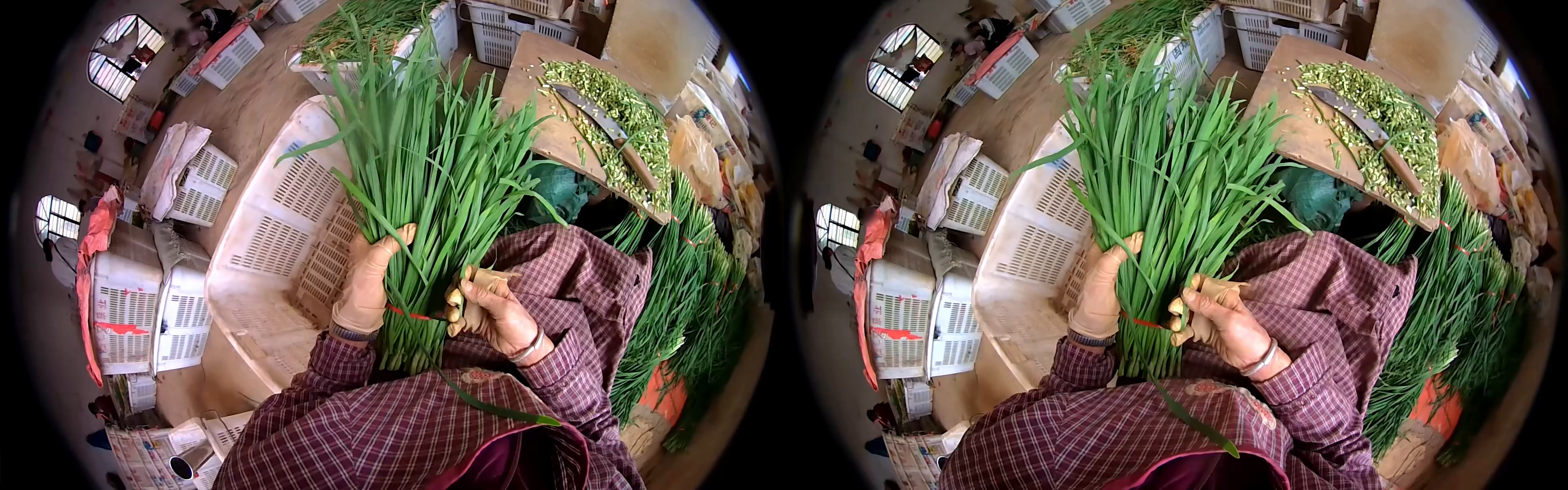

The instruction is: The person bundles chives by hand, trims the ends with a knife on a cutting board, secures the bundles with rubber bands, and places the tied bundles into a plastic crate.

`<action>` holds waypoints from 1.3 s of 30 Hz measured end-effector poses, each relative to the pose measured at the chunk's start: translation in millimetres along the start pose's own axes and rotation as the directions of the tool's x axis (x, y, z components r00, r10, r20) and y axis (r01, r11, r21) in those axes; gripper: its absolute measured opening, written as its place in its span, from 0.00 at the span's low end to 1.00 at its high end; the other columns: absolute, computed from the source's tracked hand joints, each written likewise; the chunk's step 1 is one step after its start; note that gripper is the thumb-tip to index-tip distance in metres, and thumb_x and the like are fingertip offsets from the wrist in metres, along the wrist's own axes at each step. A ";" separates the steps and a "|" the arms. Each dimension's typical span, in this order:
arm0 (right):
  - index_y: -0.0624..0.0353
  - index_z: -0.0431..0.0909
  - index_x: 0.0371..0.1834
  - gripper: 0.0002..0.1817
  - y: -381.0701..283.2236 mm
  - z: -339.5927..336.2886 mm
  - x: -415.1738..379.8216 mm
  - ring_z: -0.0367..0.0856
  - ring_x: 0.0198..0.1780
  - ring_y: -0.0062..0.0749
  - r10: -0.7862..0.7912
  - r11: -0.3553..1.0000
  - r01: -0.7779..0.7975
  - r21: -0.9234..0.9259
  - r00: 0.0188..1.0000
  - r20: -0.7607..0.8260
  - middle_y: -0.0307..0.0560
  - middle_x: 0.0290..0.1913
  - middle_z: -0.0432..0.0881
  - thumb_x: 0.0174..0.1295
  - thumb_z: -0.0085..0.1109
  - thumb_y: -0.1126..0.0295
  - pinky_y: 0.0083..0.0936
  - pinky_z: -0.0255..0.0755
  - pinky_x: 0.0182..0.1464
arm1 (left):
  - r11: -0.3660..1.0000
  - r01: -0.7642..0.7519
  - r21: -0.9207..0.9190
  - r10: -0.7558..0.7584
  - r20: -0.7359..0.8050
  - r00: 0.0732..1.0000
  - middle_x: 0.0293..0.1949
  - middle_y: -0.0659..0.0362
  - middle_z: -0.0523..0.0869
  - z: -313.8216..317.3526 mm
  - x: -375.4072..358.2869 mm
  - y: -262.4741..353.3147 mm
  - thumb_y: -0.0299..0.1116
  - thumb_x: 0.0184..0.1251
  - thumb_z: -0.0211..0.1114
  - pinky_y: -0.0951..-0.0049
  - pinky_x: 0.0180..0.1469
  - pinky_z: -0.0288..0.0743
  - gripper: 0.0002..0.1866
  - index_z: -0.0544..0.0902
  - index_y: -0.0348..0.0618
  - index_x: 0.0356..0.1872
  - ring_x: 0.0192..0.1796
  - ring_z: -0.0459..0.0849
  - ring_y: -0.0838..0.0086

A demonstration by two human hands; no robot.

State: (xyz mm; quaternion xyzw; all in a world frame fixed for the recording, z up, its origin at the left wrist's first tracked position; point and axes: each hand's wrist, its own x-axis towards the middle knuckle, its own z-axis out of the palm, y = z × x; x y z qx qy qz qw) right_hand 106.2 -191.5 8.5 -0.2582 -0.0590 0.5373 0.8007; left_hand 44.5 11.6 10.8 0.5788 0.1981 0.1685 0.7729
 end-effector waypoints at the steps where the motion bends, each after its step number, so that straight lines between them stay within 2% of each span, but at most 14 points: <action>1: 0.57 0.71 0.47 0.07 2.3 -4.3 0.2 0.80 0.34 0.24 0.040 0.977 -0.059 0.204 0.995 0.096 0.45 0.39 0.81 0.77 0.51 0.66 0.26 0.84 0.34 | 1.000 -0.015 0.002 0.015 -0.012 1.000 0.48 0.60 0.86 2.5 -1.5 -0.8 0.35 0.69 0.67 0.74 0.50 0.80 0.19 0.80 0.37 0.56 0.46 0.85 0.76; 2: 0.56 0.73 0.47 0.07 -3.4 -4.7 -4.7 0.77 0.29 0.21 0.061 0.906 -0.122 0.405 0.985 0.160 0.44 0.38 0.80 0.77 0.51 0.65 0.26 0.83 0.32 | 1.000 -0.031 0.003 0.031 -0.024 0.999 0.49 0.60 0.86 3.4 -2.3 -1.0 0.35 0.69 0.67 0.74 0.51 0.80 0.19 0.80 0.37 0.57 0.46 0.85 0.77; 6: 0.62 0.75 0.50 0.17 -59.8 1.5 -19.6 0.86 0.30 0.29 -0.302 0.936 0.258 0.241 0.939 0.166 0.47 0.38 0.84 0.77 0.52 0.57 0.29 0.87 0.34 | 0.988 0.044 -0.150 -0.060 -0.099 0.993 0.43 0.54 0.89 10.7 -4.5 8.4 0.24 0.62 0.74 0.75 0.49 0.85 0.13 0.85 0.32 0.46 0.43 0.88 0.73; 7: 0.66 0.75 0.53 0.22 -75.7 10.7 -21.5 0.89 0.33 0.33 -0.411 0.905 0.413 -0.099 0.911 0.039 0.50 0.42 0.85 0.76 0.53 0.54 0.30 0.88 0.36 | 0.985 0.057 -0.160 -0.074 -0.102 0.992 0.42 0.54 0.89 8.8 -2.2 4.4 0.22 0.61 0.74 0.75 0.50 0.85 0.13 0.85 0.32 0.46 0.44 0.88 0.73; 8: 0.67 0.75 0.56 0.25 -89.9 2.8 -21.5 0.89 0.36 0.40 -0.458 0.821 0.379 -0.427 0.884 -0.096 0.54 0.44 0.86 0.74 0.55 0.53 0.32 0.86 0.40 | 0.985 0.055 -0.162 -0.072 -0.100 0.992 0.42 0.54 0.89 8.7 -1.5 1.7 0.22 0.61 0.74 0.75 0.50 0.85 0.13 0.85 0.32 0.46 0.44 0.88 0.73; 9: 0.66 0.75 0.57 0.24 -92.1 0.9 -19.8 0.88 0.38 0.43 -0.655 0.324 0.194 -0.926 0.752 -0.071 0.55 0.43 0.86 0.73 0.57 0.54 0.34 0.84 0.42 | 0.984 0.030 -0.177 -0.048 -0.095 0.994 0.42 0.54 0.89 9.3 -0.8 -0.5 0.21 0.61 0.73 0.75 0.51 0.85 0.13 0.85 0.32 0.46 0.44 0.88 0.73; 10: 0.64 0.75 0.58 0.24 -92.4 -1.6 -17.6 0.87 0.40 0.45 -0.767 -0.289 -0.196 -0.937 0.633 0.104 0.56 0.42 0.86 0.71 0.59 0.55 0.35 0.82 0.45 | 0.982 0.008 -0.191 -0.025 -0.090 0.996 0.42 0.54 0.89 10.1 -0.5 -1.4 0.20 0.61 0.73 0.75 0.52 0.85 0.13 0.84 0.31 0.47 0.44 0.88 0.72; 11: 0.61 0.77 0.56 0.20 -92.4 -1.6 -13.2 0.85 0.43 0.48 -0.742 -0.542 -0.289 -0.789 0.605 0.288 0.56 0.41 0.86 0.66 0.63 0.61 0.38 0.79 0.47 | 0.979 0.012 -0.205 -0.021 -0.043 0.999 0.44 0.54 0.88 10.9 -0.3 -1.2 0.19 0.61 0.73 0.74 0.53 0.85 0.14 0.84 0.30 0.48 0.44 0.88 0.73; 14: 0.58 0.79 0.47 0.14 -81.8 33.7 0.2 0.84 0.44 0.45 -0.667 -0.313 0.184 -0.932 0.656 0.354 0.48 0.38 0.84 0.57 0.65 0.73 0.39 0.78 0.48 | 0.996 0.059 -0.073 -0.065 -0.091 0.994 0.45 0.54 0.88 16.7 -0.7 -0.4 0.19 0.59 0.74 0.75 0.52 0.85 0.16 0.83 0.31 0.49 0.44 0.87 0.73; 17: 0.56 0.77 0.39 0.09 -66.0 44.4 37.3 0.84 0.41 0.46 -0.542 -0.502 0.410 -0.761 0.537 0.647 0.49 0.33 0.82 0.55 0.64 0.74 0.40 0.76 0.54 | 1.000 0.009 -0.026 -0.010 -0.050 0.999 0.46 0.58 0.87 23.1 -2.7 -0.7 0.23 0.61 0.74 0.76 0.51 0.82 0.15 0.84 0.33 0.49 0.45 0.85 0.78; 18: 0.56 0.76 0.37 0.08 -65.4 48.0 40.4 0.83 0.40 0.47 -0.526 -0.456 0.391 -0.800 0.606 0.596 0.48 0.33 0.81 0.56 0.64 0.73 0.39 0.77 0.51 | 0.999 -0.034 -0.012 0.034 -0.031 0.999 0.46 0.60 0.87 28.1 -5.5 4.6 0.25 0.62 0.73 0.75 0.50 0.81 0.15 0.84 0.34 0.49 0.45 0.84 0.79; 22: 0.56 0.75 0.37 0.05 -64.3 16.0 54.5 0.84 0.39 0.45 -0.604 -0.444 0.324 -0.836 0.580 0.546 0.46 0.34 0.82 0.59 0.60 0.75 0.36 0.76 0.42 | 0.999 0.034 -0.041 -0.034 -0.012 0.999 0.45 0.61 0.87 32.5 -14.1 20.1 0.27 0.63 0.72 0.75 0.49 0.78 0.14 0.84 0.37 0.49 0.43 0.84 0.78; 27: 0.54 0.78 0.39 0.06 -60.3 7.8 54.6 0.84 0.38 0.43 -0.621 -0.440 0.237 -0.866 0.616 0.484 0.45 0.33 0.82 0.59 0.63 0.72 0.35 0.75 0.41 | 0.989 0.083 -0.121 -0.091 -0.063 0.994 0.43 0.57 0.89 19.9 -4.1 1.1 0.21 0.60 0.75 0.76 0.49 0.86 0.15 0.85 0.35 0.48 0.41 0.88 0.76; 39: 0.51 0.80 0.38 0.12 -63.4 6.5 58.0 0.83 0.37 0.42 -0.517 -0.467 0.292 -0.835 0.676 0.526 0.43 0.29 0.80 0.51 0.71 0.67 0.35 0.74 0.45 | 0.992 0.090 -0.087 -0.091 -0.005 0.996 0.44 0.60 0.88 22.9 -10.5 8.1 0.27 0.62 0.74 0.77 0.51 0.82 0.17 0.84 0.34 0.50 0.44 0.86 0.77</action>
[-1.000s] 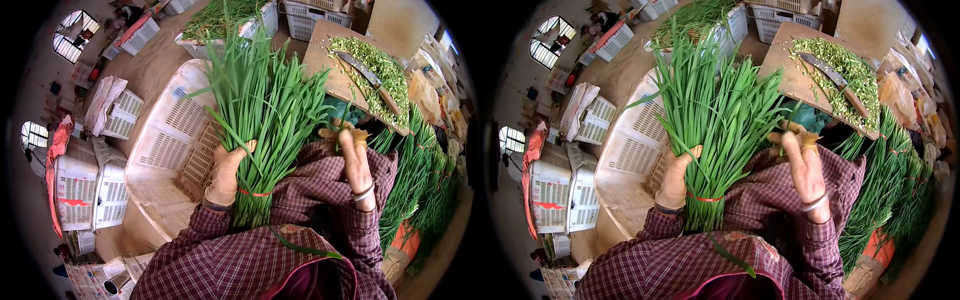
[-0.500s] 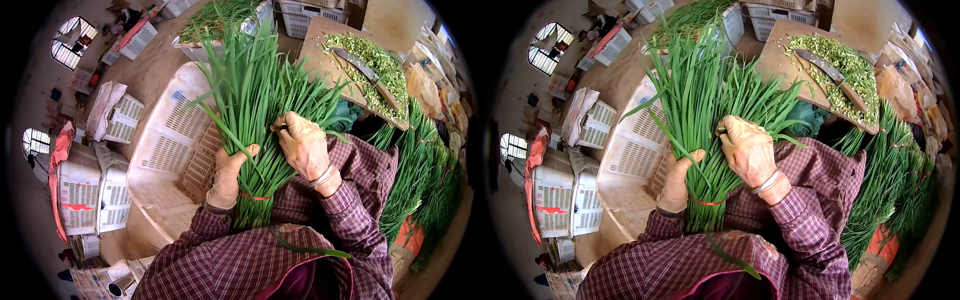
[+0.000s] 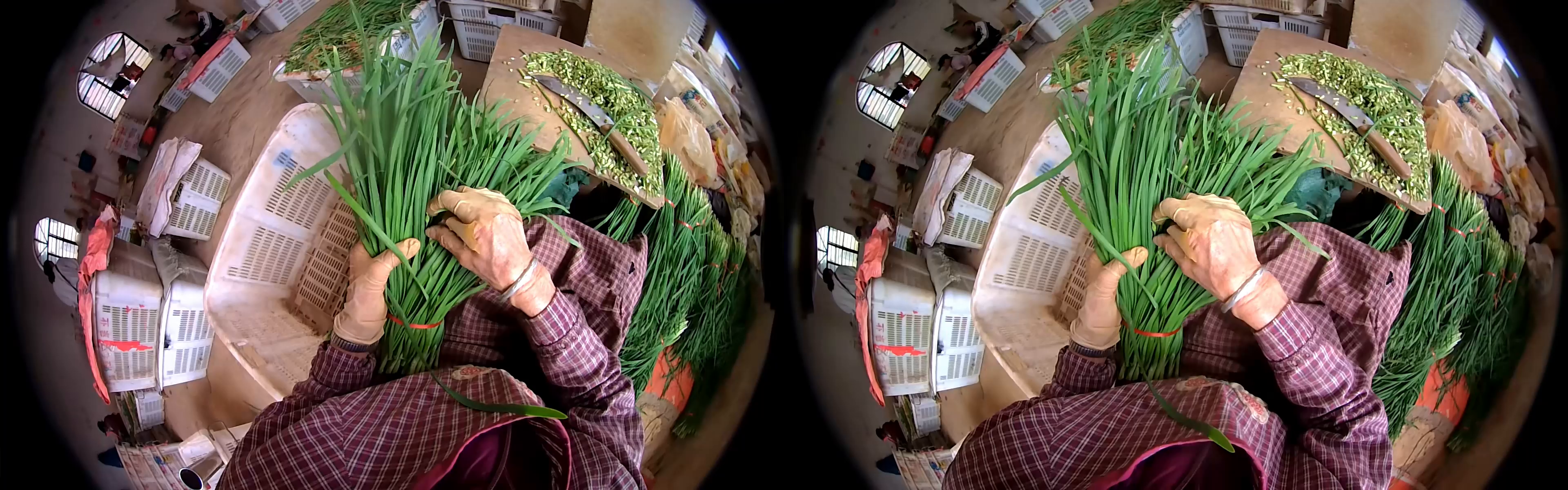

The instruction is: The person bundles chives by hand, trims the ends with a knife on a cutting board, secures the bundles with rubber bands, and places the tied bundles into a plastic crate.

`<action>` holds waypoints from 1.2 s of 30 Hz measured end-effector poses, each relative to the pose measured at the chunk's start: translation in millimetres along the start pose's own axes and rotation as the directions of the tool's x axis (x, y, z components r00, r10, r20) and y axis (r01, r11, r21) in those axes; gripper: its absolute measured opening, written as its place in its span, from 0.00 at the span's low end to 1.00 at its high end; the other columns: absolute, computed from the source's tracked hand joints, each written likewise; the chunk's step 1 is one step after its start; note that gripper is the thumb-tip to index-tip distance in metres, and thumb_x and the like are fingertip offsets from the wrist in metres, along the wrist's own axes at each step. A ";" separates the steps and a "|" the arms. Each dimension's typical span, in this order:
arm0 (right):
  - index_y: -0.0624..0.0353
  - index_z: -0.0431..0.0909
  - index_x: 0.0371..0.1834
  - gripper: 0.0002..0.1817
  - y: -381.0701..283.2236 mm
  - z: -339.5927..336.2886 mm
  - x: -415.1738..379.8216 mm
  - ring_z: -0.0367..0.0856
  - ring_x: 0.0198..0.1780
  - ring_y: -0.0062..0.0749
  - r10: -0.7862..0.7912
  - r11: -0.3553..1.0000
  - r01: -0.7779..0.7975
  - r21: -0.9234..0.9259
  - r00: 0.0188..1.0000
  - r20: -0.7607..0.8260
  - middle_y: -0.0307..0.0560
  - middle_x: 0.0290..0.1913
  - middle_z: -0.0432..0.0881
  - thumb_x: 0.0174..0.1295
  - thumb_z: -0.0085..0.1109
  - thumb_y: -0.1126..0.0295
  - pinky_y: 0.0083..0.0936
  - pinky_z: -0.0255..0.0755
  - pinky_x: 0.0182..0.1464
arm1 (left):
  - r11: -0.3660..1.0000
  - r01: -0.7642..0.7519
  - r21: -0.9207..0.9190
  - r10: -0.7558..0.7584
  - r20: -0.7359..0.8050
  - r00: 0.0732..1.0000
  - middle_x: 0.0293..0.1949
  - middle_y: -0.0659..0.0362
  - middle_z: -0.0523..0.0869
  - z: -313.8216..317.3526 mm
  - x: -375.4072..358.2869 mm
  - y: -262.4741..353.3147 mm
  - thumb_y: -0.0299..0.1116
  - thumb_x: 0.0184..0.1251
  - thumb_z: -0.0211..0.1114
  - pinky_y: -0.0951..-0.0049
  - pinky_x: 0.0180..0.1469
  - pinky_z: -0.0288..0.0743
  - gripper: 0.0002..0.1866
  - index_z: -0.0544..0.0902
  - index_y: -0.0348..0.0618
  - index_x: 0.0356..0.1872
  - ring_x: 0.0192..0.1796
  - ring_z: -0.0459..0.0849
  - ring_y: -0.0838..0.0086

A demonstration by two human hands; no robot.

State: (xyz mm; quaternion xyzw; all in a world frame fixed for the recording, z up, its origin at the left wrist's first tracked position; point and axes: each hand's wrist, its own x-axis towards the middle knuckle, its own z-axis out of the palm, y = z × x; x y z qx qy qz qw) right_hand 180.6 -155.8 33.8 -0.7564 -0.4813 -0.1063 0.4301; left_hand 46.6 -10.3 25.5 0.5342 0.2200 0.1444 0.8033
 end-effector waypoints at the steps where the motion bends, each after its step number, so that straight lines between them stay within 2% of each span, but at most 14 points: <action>1: 0.51 0.80 0.36 0.12 1.5 0.4 -0.2 0.82 0.37 0.43 -0.030 0.999 0.030 0.020 1.000 -0.001 0.43 0.28 0.80 0.50 0.72 0.67 0.36 0.74 0.45 | 1.000 0.001 0.001 -0.001 0.003 1.000 0.44 0.60 0.88 -0.2 0.1 0.1 0.27 0.62 0.74 0.77 0.51 0.82 0.17 0.84 0.34 0.50 0.44 0.86 0.77; 7: 0.53 0.79 0.33 0.11 -6.1 2.3 2.2 0.80 0.35 0.44 -0.027 1.000 0.027 -0.009 1.000 -0.011 0.43 0.27 0.78 0.48 0.72 0.67 0.38 0.72 0.44 | 0.999 -0.045 -0.005 0.045 0.014 0.999 0.44 0.58 0.87 0.4 0.9 0.3 0.24 0.60 0.75 0.77 0.49 0.83 0.17 0.83 0.33 0.50 0.43 0.87 0.76; 11: 0.54 0.77 0.29 0.07 -7.6 9.9 4.1 0.79 0.34 0.45 -0.080 0.997 0.081 0.019 0.995 -0.054 0.44 0.26 0.76 0.49 0.66 0.70 0.39 0.72 0.44 | 0.996 -0.092 -0.004 0.092 0.177 0.980 0.45 0.54 0.87 -21.6 19.9 -16.8 0.17 0.52 0.77 0.77 0.40 0.87 0.23 0.82 0.33 0.51 0.39 0.88 0.74; 13: 0.55 0.76 0.28 0.06 -8.6 17.5 0.5 0.79 0.34 0.46 -0.061 0.998 0.062 0.011 0.996 -0.060 0.45 0.27 0.75 0.50 0.64 0.70 0.38 0.73 0.44 | 0.987 -0.036 0.158 0.024 0.074 0.997 0.51 0.60 0.85 -12.1 13.3 -10.1 0.27 0.50 0.80 0.72 0.56 0.79 0.30 0.80 0.38 0.57 0.50 0.83 0.75; 15: 0.56 0.76 0.29 0.07 -5.0 25.4 -3.1 0.79 0.36 0.46 -0.086 0.996 0.087 0.015 0.993 -0.080 0.45 0.30 0.75 0.50 0.65 0.70 0.39 0.73 0.44 | 0.997 0.069 -0.036 -0.066 0.077 0.995 0.51 0.60 0.86 -22.3 31.0 -20.9 0.24 0.48 0.80 0.73 0.55 0.79 0.31 0.81 0.39 0.57 0.51 0.83 0.75; 18: 0.58 0.76 0.24 0.07 -7.6 25.3 -5.3 0.80 0.39 0.44 -0.103 0.994 0.106 0.007 0.982 -0.156 0.46 0.33 0.77 0.53 0.64 0.69 0.37 0.75 0.47 | 0.966 -0.052 0.254 0.045 0.032 0.998 0.50 0.60 0.87 -20.2 21.4 -11.4 0.24 0.49 0.78 0.73 0.53 0.79 0.28 0.82 0.37 0.55 0.49 0.84 0.74; 21: 0.61 0.77 0.21 0.11 -5.1 27.3 -6.1 0.82 0.39 0.38 -0.119 0.993 0.120 -0.013 0.957 -0.264 0.46 0.34 0.80 0.57 0.63 0.68 0.36 0.77 0.47 | 0.982 -0.042 0.183 0.050 -0.038 0.998 0.47 0.59 0.88 -18.6 21.3 -16.4 0.23 0.48 0.78 0.72 0.51 0.81 0.25 0.84 0.36 0.52 0.46 0.85 0.74; 23: 0.61 0.79 0.22 0.11 0.2 24.5 -3.7 0.81 0.32 0.28 0.308 0.921 -0.204 0.331 0.903 -0.300 0.43 0.32 0.82 0.60 0.61 0.68 0.33 0.78 0.41 | 0.978 -0.035 0.205 0.044 -0.039 0.998 0.44 0.59 0.88 -17.7 17.7 -15.1 0.23 0.50 0.78 0.73 0.47 0.81 0.22 0.85 0.37 0.49 0.42 0.86 0.75; 24: 0.61 0.80 0.26 0.11 17.9 19.3 0.9 0.80 0.28 0.21 0.558 0.755 -0.404 0.517 0.810 -0.182 0.40 0.31 0.83 0.64 0.61 0.68 0.29 0.78 0.33 | 0.973 -0.033 0.227 0.043 -0.041 0.998 0.41 0.60 0.89 -17.8 16.4 -14.0 0.24 0.52 0.78 0.73 0.44 0.82 0.18 0.87 0.38 0.46 0.38 0.86 0.76; 25: 0.61 0.80 0.31 0.11 16.7 7.8 9.0 0.81 0.28 0.21 0.633 0.596 -0.320 0.736 0.752 -0.186 0.40 0.32 0.83 0.68 0.60 0.66 0.23 0.78 0.31 | 0.973 -0.031 0.228 0.042 -0.040 0.998 0.41 0.60 0.89 -19.3 15.6 -13.5 0.24 0.52 0.78 0.73 0.44 0.82 0.18 0.87 0.38 0.46 0.38 0.86 0.76; 29: 0.63 0.79 0.49 0.16 39.1 -25.2 15.5 0.84 0.39 0.25 0.754 0.404 -0.297 0.865 0.644 -0.131 0.45 0.41 0.85 0.72 0.59 0.60 0.25 0.82 0.45 | 0.979 -0.017 0.203 0.030 -0.062 0.998 0.40 0.59 0.89 -19.0 12.6 -9.7 0.25 0.53 0.78 0.72 0.44 0.82 0.18 0.86 0.37 0.47 0.39 0.86 0.75; 31: 0.65 0.77 0.55 0.19 49.2 -36.3 18.0 0.84 0.46 0.36 0.585 0.775 -0.376 0.508 0.730 -0.352 0.51 0.44 0.84 0.72 0.59 0.60 0.32 0.78 0.53 | 0.973 0.013 0.230 0.009 -0.093 0.996 0.40 0.58 0.89 -19.9 12.5 -9.6 0.25 0.55 0.76 0.72 0.45 0.82 0.18 0.85 0.36 0.47 0.40 0.86 0.74; 33: 0.66 0.78 0.55 0.20 36.3 -49.2 17.1 0.82 0.49 0.47 0.137 0.947 -0.260 -0.187 0.858 -0.495 0.56 0.47 0.83 0.70 0.61 0.60 0.36 0.72 0.58 | 0.979 0.013 0.201 0.009 -0.107 0.994 0.40 0.58 0.89 -14.0 8.8 -6.7 0.25 0.55 0.76 0.72 0.45 0.82 0.18 0.85 0.36 0.47 0.40 0.86 0.74; 36: 0.59 0.81 0.44 0.12 3.2 -54.9 27.3 0.83 0.43 0.46 -0.004 0.981 -0.078 -0.178 0.910 -0.416 0.50 0.41 0.84 0.65 0.64 0.63 0.39 0.72 0.62 | 0.990 0.014 0.139 0.001 -0.105 0.994 0.40 0.58 0.88 1.9 2.0 4.8 0.25 0.56 0.75 0.73 0.44 0.81 0.17 0.85 0.36 0.47 0.40 0.86 0.74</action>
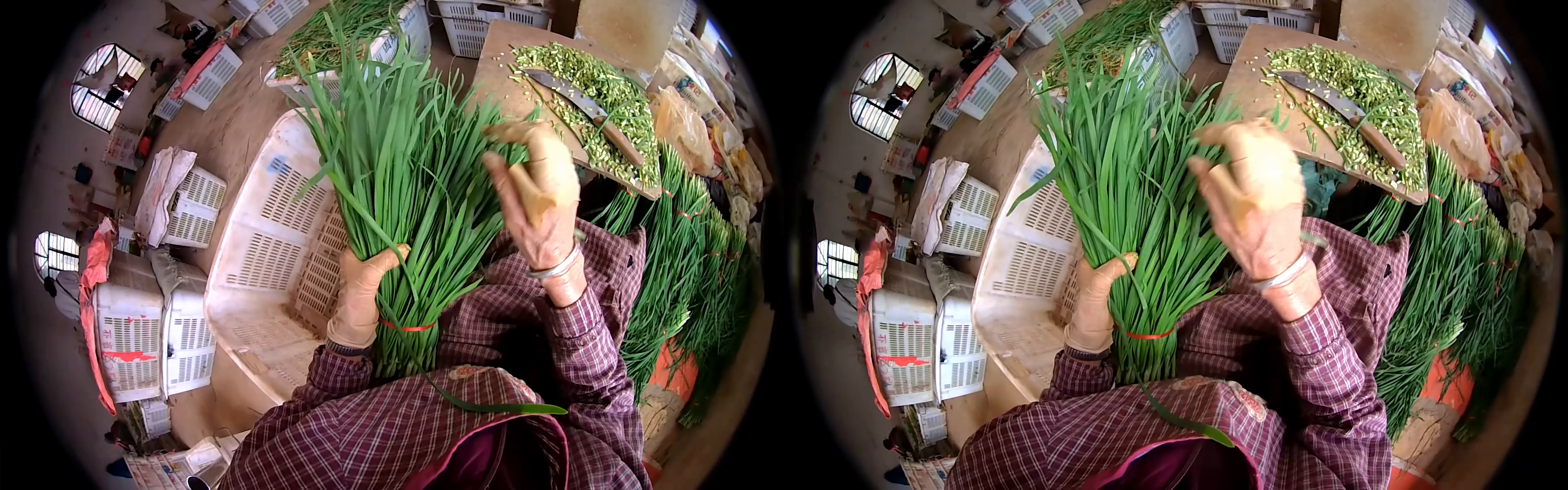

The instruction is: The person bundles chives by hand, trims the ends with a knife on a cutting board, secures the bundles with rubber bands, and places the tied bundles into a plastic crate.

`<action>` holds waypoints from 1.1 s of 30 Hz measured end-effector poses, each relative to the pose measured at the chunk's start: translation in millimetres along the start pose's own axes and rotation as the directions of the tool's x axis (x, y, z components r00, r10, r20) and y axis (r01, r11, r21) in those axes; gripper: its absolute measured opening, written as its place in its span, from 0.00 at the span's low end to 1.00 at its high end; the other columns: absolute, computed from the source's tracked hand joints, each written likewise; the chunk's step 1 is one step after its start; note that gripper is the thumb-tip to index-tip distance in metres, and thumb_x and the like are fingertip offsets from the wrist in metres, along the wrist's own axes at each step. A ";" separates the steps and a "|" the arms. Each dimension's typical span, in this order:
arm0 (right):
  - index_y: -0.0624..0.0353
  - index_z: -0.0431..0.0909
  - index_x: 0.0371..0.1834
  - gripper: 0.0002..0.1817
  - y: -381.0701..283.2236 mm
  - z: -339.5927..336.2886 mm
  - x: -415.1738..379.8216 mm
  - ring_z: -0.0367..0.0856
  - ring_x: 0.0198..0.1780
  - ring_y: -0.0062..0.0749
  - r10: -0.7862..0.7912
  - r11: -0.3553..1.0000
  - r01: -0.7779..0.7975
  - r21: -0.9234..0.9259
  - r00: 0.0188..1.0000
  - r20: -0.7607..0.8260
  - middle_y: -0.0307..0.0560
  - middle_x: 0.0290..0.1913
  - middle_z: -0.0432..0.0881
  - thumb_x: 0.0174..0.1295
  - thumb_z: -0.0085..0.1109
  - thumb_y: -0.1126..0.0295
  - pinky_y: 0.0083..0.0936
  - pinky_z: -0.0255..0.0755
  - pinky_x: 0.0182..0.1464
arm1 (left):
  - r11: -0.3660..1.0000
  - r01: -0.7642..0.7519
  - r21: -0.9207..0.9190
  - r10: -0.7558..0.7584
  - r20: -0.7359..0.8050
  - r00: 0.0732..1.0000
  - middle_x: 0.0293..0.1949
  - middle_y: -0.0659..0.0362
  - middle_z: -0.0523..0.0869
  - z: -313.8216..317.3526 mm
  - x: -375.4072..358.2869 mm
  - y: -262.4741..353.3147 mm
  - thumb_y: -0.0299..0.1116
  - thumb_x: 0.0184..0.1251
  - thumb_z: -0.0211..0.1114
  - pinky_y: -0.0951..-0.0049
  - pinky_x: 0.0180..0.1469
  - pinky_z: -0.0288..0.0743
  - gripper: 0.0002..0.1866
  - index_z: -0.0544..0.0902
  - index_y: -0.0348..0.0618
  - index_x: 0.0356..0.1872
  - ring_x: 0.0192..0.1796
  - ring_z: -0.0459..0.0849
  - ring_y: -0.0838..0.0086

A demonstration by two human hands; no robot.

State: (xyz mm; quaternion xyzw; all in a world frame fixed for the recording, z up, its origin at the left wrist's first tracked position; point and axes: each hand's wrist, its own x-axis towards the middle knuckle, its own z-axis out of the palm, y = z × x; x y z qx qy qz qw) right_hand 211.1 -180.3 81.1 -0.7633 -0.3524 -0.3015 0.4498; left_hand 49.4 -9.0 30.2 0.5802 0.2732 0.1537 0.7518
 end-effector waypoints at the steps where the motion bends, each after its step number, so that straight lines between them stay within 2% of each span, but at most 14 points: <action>1: 0.56 0.82 0.41 0.08 -8.2 1.4 -0.2 0.83 0.41 0.44 -0.129 0.988 0.119 0.101 0.986 0.102 0.47 0.38 0.83 0.63 0.64 0.65 0.41 0.72 0.64 | 0.999 0.011 -0.030 -0.011 0.016 1.000 0.40 0.59 0.88 2.5 -2.2 2.4 0.25 0.56 0.75 0.73 0.44 0.81 0.17 0.84 0.35 0.47 0.39 0.86 0.74; 3: 0.53 0.79 0.39 0.06 -18.4 17.8 -9.0 0.83 0.37 0.43 -0.254 0.957 0.192 0.220 0.918 0.305 0.43 0.33 0.81 0.59 0.64 0.68 0.44 0.70 0.67 | 0.999 0.016 -0.042 -0.014 0.031 0.999 0.40 0.59 0.88 1.7 -1.2 -0.8 0.25 0.56 0.74 0.73 0.43 0.80 0.16 0.84 0.35 0.47 0.39 0.85 0.75; 5: 0.53 0.78 0.39 0.07 -12.5 26.1 -21.3 0.82 0.38 0.43 -0.317 0.931 0.197 0.308 0.854 0.412 0.44 0.31 0.78 0.59 0.63 0.70 0.45 0.71 0.67 | 0.998 0.013 -0.059 -0.011 0.034 0.999 0.39 0.59 0.88 -1.0 1.0 -3.3 0.25 0.57 0.73 0.73 0.43 0.80 0.16 0.84 0.35 0.47 0.39 0.85 0.75; 6: 0.53 0.77 0.38 0.06 -15.0 24.2 -24.0 0.82 0.39 0.42 -0.308 0.937 0.194 0.292 0.852 0.423 0.44 0.31 0.78 0.58 0.63 0.71 0.45 0.71 0.67 | 0.999 -0.011 -0.041 0.012 0.031 0.999 0.39 0.59 0.88 -0.6 1.9 -1.2 0.24 0.57 0.73 0.74 0.43 0.80 0.16 0.84 0.35 0.47 0.38 0.85 0.76; 9: 0.53 0.77 0.38 0.07 -9.5 30.1 -44.1 0.82 0.40 0.42 -0.278 0.948 0.175 0.266 0.864 0.420 0.44 0.31 0.78 0.58 0.63 0.71 0.45 0.70 0.68 | 0.998 0.003 -0.062 -0.002 0.027 1.000 0.39 0.60 0.88 1.5 -4.5 4.0 0.24 0.57 0.73 0.75 0.44 0.79 0.15 0.85 0.35 0.47 0.39 0.84 0.76; 11: 0.52 0.79 0.39 0.08 -10.0 24.9 -50.4 0.82 0.40 0.43 -0.240 0.957 0.138 0.256 0.871 0.429 0.43 0.31 0.78 0.56 0.65 0.70 0.45 0.70 0.67 | 0.998 0.039 0.055 -0.042 0.049 0.998 0.48 0.60 0.85 -1.3 -1.2 0.9 0.27 0.59 0.70 0.73 0.51 0.78 0.22 0.79 0.35 0.56 0.46 0.83 0.75; 12: 0.52 0.80 0.39 0.09 -11.6 22.4 -51.5 0.82 0.40 0.43 -0.189 0.971 0.096 0.219 0.871 0.454 0.42 0.31 0.78 0.56 0.66 0.69 0.44 0.70 0.66 | 0.998 0.039 0.055 -0.042 0.050 0.998 0.48 0.60 0.85 -0.3 -1.0 1.5 0.27 0.59 0.70 0.73 0.51 0.78 0.22 0.79 0.35 0.56 0.46 0.83 0.75; 15: 0.49 0.81 0.40 0.11 -16.0 21.4 -55.0 0.81 0.40 0.42 -0.114 0.985 0.040 0.165 0.874 0.472 0.40 0.31 0.77 0.54 0.69 0.66 0.44 0.70 0.63 | 1.000 0.015 0.018 -0.017 0.065 0.998 0.48 0.60 0.85 3.3 -0.9 0.8 0.27 0.58 0.70 0.73 0.51 0.78 0.23 0.79 0.36 0.56 0.46 0.83 0.75; 17: 0.49 0.81 0.39 0.12 -17.1 21.7 -55.0 0.80 0.41 0.40 -0.103 0.984 0.026 0.178 0.893 0.439 0.39 0.30 0.77 0.53 0.72 0.63 0.46 0.68 0.65 | 0.997 -0.074 -0.029 0.075 0.036 0.997 0.40 0.60 0.88 4.1 0.9 -4.1 0.28 0.58 0.74 0.74 0.43 0.78 0.15 0.85 0.35 0.46 0.39 0.84 0.77; 23: 0.46 0.81 0.37 0.14 -21.2 20.2 -56.2 0.78 0.41 0.38 -0.048 0.989 -0.030 0.145 0.861 0.506 0.39 0.30 0.75 0.49 0.74 0.58 0.47 0.61 0.68 | 0.998 -0.059 0.007 0.058 0.064 0.996 0.40 0.61 0.88 -3.8 5.0 -12.0 0.29 0.58 0.75 0.75 0.43 0.78 0.16 0.85 0.35 0.46 0.38 0.84 0.78; 30: 0.46 0.80 0.30 0.12 -29.2 25.1 -64.0 0.77 0.39 0.39 0.011 0.989 -0.079 0.123 0.879 0.476 0.39 0.30 0.75 0.48 0.75 0.59 0.47 0.61 0.65 | 0.998 -0.047 -0.033 0.049 0.044 0.998 0.39 0.59 0.88 4.6 2.2 -5.1 0.27 0.57 0.74 0.75 0.42 0.79 0.16 0.85 0.35 0.46 0.37 0.85 0.76; 32: 0.52 0.80 0.26 0.09 -33.7 27.2 -67.2 0.76 0.39 0.40 0.034 0.986 -0.094 0.141 0.924 0.380 0.41 0.30 0.76 0.50 0.73 0.65 0.43 0.67 0.59 | 1.000 0.001 -0.027 -0.001 0.011 1.000 0.40 0.58 0.88 -0.7 5.7 -11.6 0.26 0.57 0.74 0.74 0.43 0.80 0.16 0.84 0.35 0.47 0.38 0.85 0.75; 33: 0.52 0.80 0.26 0.09 -29.5 31.0 -70.7 0.76 0.39 0.40 0.035 0.986 -0.093 0.137 0.926 0.377 0.41 0.30 0.76 0.50 0.73 0.65 0.43 0.67 0.59 | 1.000 0.000 -0.028 0.000 0.016 1.000 0.40 0.58 0.88 2.8 3.8 -7.6 0.26 0.57 0.74 0.74 0.43 0.80 0.16 0.84 0.35 0.47 0.38 0.85 0.75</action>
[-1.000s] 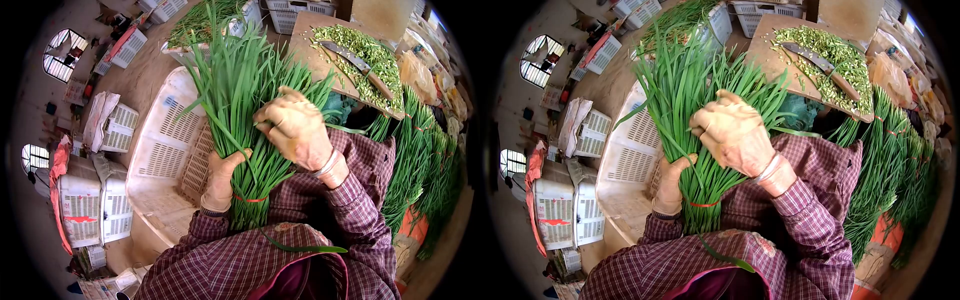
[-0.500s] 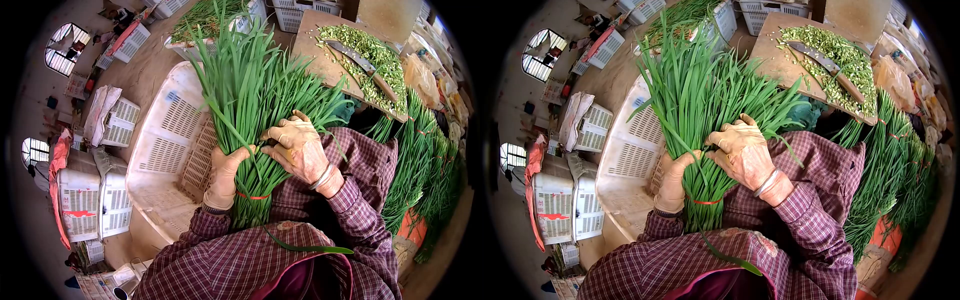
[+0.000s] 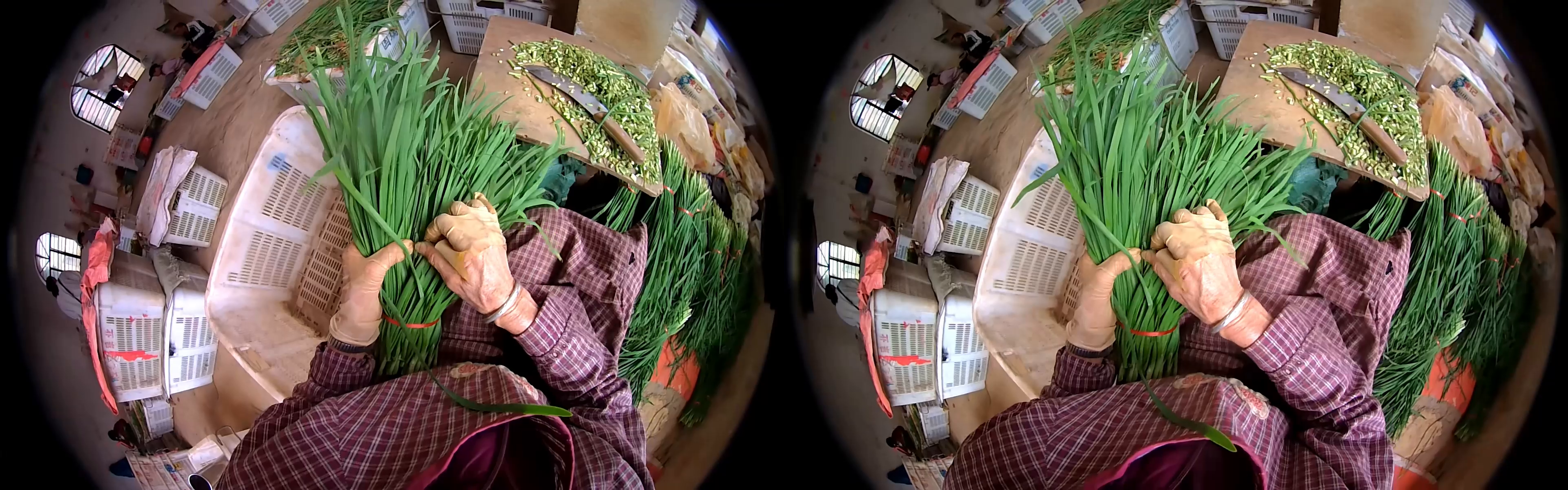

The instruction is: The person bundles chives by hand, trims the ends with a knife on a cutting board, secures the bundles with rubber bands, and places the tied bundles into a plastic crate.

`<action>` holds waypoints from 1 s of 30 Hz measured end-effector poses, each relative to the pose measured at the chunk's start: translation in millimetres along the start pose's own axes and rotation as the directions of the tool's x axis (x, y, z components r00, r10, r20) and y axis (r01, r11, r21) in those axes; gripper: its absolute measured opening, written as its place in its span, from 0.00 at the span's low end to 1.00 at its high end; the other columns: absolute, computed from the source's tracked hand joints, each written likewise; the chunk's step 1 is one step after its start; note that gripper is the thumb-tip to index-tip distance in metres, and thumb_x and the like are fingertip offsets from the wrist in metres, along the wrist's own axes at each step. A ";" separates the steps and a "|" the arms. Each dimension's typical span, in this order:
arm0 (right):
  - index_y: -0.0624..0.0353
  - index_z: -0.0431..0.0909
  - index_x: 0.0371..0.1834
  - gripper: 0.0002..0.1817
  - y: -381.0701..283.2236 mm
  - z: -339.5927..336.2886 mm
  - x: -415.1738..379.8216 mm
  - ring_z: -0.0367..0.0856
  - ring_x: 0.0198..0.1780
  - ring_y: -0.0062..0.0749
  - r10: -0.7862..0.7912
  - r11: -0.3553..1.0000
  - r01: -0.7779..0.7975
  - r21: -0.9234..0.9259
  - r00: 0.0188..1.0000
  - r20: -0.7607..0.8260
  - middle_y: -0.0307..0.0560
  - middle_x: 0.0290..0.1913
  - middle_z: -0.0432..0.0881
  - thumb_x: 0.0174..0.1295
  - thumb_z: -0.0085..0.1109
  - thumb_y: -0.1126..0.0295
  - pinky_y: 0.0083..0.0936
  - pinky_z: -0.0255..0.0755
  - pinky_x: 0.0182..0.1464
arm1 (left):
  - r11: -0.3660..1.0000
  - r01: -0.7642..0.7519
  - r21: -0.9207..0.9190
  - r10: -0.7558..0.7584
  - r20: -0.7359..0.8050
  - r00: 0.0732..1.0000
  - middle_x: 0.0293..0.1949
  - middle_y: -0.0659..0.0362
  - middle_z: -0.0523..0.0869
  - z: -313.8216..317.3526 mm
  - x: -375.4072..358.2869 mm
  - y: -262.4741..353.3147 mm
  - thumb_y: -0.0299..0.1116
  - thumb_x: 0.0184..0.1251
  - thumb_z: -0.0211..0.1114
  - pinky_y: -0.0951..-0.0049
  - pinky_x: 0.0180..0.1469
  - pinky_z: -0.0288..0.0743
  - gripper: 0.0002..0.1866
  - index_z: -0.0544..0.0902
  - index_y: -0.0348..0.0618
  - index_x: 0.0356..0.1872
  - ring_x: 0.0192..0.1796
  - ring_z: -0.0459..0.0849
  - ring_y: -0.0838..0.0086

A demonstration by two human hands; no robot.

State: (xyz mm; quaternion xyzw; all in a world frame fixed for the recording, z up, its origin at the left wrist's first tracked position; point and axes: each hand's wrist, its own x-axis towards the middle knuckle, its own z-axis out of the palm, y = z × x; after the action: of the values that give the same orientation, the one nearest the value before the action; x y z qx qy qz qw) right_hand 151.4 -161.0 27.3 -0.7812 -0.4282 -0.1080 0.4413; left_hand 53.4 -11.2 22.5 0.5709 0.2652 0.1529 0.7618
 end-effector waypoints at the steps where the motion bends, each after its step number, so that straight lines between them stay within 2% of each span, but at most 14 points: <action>1: 0.55 0.79 0.25 0.08 8.2 7.0 -2.2 0.76 0.38 0.41 -0.039 0.997 0.043 0.057 0.997 -0.069 0.42 0.30 0.76 0.52 0.71 0.67 0.41 0.68 0.55 | 1.000 0.003 -0.014 -0.003 0.006 1.000 0.40 0.57 0.88 5.5 -3.6 7.5 0.25 0.56 0.74 0.73 0.43 0.81 0.17 0.84 0.34 0.47 0.38 0.86 0.74; 2: 0.59 0.79 0.23 0.08 14.0 9.8 -2.6 0.76 0.38 0.41 -0.072 0.990 0.088 0.113 0.988 -0.140 0.42 0.31 0.77 0.54 0.69 0.70 0.38 0.70 0.51 | 1.000 0.008 -0.026 -0.008 0.011 1.000 0.41 0.57 0.88 8.6 -6.2 11.4 0.24 0.56 0.74 0.73 0.44 0.82 0.17 0.84 0.34 0.47 0.38 0.86 0.74; 3: 0.63 0.79 0.22 0.09 14.1 1.7 3.8 0.76 0.38 0.42 0.121 0.971 -0.081 0.226 0.978 -0.171 0.43 0.31 0.76 0.56 0.67 0.73 0.36 0.71 0.45 | 1.000 -0.007 -0.012 0.007 -0.002 1.000 0.41 0.57 0.88 3.2 -3.7 4.4 0.23 0.56 0.74 0.73 0.44 0.82 0.17 0.84 0.34 0.48 0.38 0.86 0.73; 4: 0.64 0.79 0.23 0.09 18.5 -8.0 11.5 0.77 0.38 0.42 0.219 0.950 -0.170 0.261 0.961 -0.172 0.44 0.32 0.77 0.56 0.66 0.73 0.37 0.71 0.45 | 1.000 -0.007 -0.010 0.007 0.001 1.000 0.41 0.57 0.88 1.7 -3.3 3.8 0.23 0.56 0.74 0.73 0.44 0.82 0.17 0.84 0.34 0.48 0.38 0.86 0.73; 6: 0.61 0.80 0.29 0.06 26.2 -18.8 20.1 0.77 0.40 0.43 -0.031 0.995 0.047 0.086 0.985 -0.172 0.44 0.34 0.78 0.56 0.67 0.72 0.39 0.71 0.50 | 1.000 0.013 0.020 -0.012 -0.032 0.999 0.41 0.57 0.88 -0.2 -1.7 3.7 0.23 0.55 0.75 0.73 0.45 0.82 0.18 0.84 0.34 0.48 0.39 0.86 0.73; 7: 0.55 0.80 0.36 0.08 19.9 -22.9 26.4 0.78 0.43 0.42 -0.007 1.000 0.006 -0.002 0.990 -0.143 0.42 0.37 0.79 0.56 0.69 0.69 0.43 0.68 0.59 | 0.998 -0.004 0.070 0.006 -0.025 1.000 0.41 0.57 0.88 -4.3 2.1 1.4 0.23 0.54 0.75 0.74 0.45 0.82 0.19 0.84 0.34 0.49 0.39 0.86 0.74; 8: 0.49 0.79 0.39 0.10 19.5 -23.4 34.6 0.78 0.46 0.42 -0.158 0.978 0.136 -0.159 0.978 -0.134 0.41 0.40 0.79 0.55 0.70 0.67 0.48 0.62 0.67 | 0.997 -0.004 0.071 0.006 -0.022 1.000 0.41 0.57 0.88 -5.5 3.6 3.1 0.23 0.54 0.75 0.74 0.45 0.82 0.19 0.84 0.34 0.49 0.39 0.86 0.74; 10: 0.50 0.78 0.36 0.08 26.2 -22.3 45.4 0.79 0.46 0.40 -0.266 0.939 0.238 -0.249 0.961 -0.082 0.40 0.39 0.80 0.57 0.69 0.65 0.50 0.61 0.68 | 0.999 0.006 0.032 -0.008 0.044 0.999 0.40 0.58 0.88 -6.9 6.5 6.9 0.24 0.53 0.76 0.74 0.45 0.82 0.19 0.84 0.35 0.48 0.39 0.86 0.74; 14: 0.50 0.78 0.35 0.08 44.2 -20.1 36.4 0.80 0.43 0.39 -0.223 0.944 0.216 -0.251 0.975 0.000 0.39 0.33 0.81 0.58 0.67 0.64 0.50 0.62 0.68 | 0.999 0.048 0.025 -0.050 0.089 0.995 0.39 0.60 0.88 -31.0 11.4 10.5 0.28 0.53 0.77 0.72 0.45 0.82 0.19 0.84 0.35 0.46 0.40 0.86 0.75; 16: 0.50 0.78 0.33 0.07 44.2 -17.5 27.4 0.80 0.39 0.40 -0.146 0.976 0.145 -0.161 0.989 0.004 0.39 0.27 0.79 0.60 0.66 0.63 0.49 0.63 0.67 | 0.998 0.060 0.008 -0.060 0.075 0.995 0.40 0.59 0.87 -23.4 0.0 20.5 0.28 0.52 0.76 0.71 0.45 0.83 0.21 0.83 0.35 0.49 0.40 0.86 0.74; 19: 0.52 0.77 0.34 0.07 41.2 -17.7 26.1 0.80 0.36 0.40 -0.115 0.991 0.111 -0.071 0.992 -0.050 0.40 0.26 0.79 0.59 0.67 0.66 0.47 0.67 0.64 | 1.000 -0.026 0.009 0.025 0.083 0.996 0.39 0.61 0.84 -5.2 -12.4 28.6 0.31 0.62 0.65 0.73 0.45 0.80 0.15 0.79 0.36 0.48 0.38 0.83 0.76; 22: 0.53 0.78 0.37 0.08 41.0 -16.8 30.0 0.80 0.33 0.41 -0.120 0.992 0.116 -0.042 0.987 -0.108 0.42 0.24 0.78 0.59 0.67 0.68 0.43 0.72 0.58 | 0.997 0.070 -0.043 -0.066 0.093 0.993 0.44 0.57 0.87 -13.7 -9.4 28.1 0.28 0.55 0.74 0.70 0.43 0.83 0.24 0.80 0.34 0.53 0.40 0.86 0.73; 25: 0.54 0.79 0.43 0.09 39.0 -19.2 37.5 0.80 0.29 0.46 -0.027 0.999 0.032 0.042 0.994 -0.107 0.46 0.19 0.76 0.63 0.65 0.67 0.37 0.73 0.45 | 0.998 0.049 -0.037 -0.045 0.095 0.995 0.42 0.57 0.87 -11.7 -8.0 25.7 0.28 0.54 0.74 0.70 0.43 0.83 0.22 0.82 0.33 0.51 0.39 0.87 0.73; 30: 0.58 0.79 0.44 0.11 41.0 -17.9 44.4 0.84 0.33 0.46 0.066 0.998 -0.066 0.015 0.998 -0.016 0.49 0.26 0.81 0.66 0.62 0.63 0.39 0.75 0.40 | 0.995 0.015 0.097 -0.030 0.152 0.988 0.45 0.58 0.85 -20.6 -4.4 15.0 0.32 0.59 0.68 0.72 0.48 0.80 0.24 0.79 0.35 0.57 0.43 0.85 0.73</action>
State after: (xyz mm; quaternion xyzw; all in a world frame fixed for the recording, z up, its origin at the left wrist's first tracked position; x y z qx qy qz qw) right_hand 213.6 -159.5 37.5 -0.7907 -0.3992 -0.0968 0.4540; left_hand 39.0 7.2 33.6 0.6138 0.2193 0.0870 0.7534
